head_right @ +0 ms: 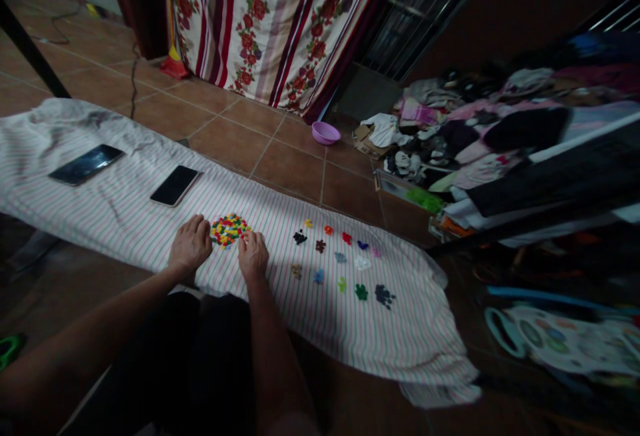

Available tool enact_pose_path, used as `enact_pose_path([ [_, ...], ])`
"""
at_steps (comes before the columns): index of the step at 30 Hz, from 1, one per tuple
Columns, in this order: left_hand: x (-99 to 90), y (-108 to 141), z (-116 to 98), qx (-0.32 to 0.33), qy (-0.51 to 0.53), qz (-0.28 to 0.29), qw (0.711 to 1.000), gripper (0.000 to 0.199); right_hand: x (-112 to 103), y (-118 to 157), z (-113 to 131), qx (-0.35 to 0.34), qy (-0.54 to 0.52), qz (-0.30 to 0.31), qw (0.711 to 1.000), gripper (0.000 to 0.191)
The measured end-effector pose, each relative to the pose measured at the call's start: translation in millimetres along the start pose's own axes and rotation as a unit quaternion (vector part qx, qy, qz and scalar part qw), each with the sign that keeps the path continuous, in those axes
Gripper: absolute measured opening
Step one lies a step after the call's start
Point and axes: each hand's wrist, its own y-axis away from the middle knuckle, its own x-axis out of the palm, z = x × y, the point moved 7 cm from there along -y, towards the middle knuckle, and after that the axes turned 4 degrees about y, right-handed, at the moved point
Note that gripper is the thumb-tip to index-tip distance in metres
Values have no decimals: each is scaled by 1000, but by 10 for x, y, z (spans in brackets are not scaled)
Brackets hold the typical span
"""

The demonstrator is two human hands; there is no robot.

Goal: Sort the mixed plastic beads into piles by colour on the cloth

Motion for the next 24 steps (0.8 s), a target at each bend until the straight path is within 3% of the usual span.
enact_pose_path([
  [7,21,12,11,17,-12,-22,1000,36,27,-10,-9,9,31,14,999,13],
  [17,1,13,12,23,-13,-44,999,33,-53,-19,-16,1,-69,-30,997,9],
  [24,-11,6,29,6,4,-48,999,33,-27,-30,-37,2,-83,-39,996,10],
])
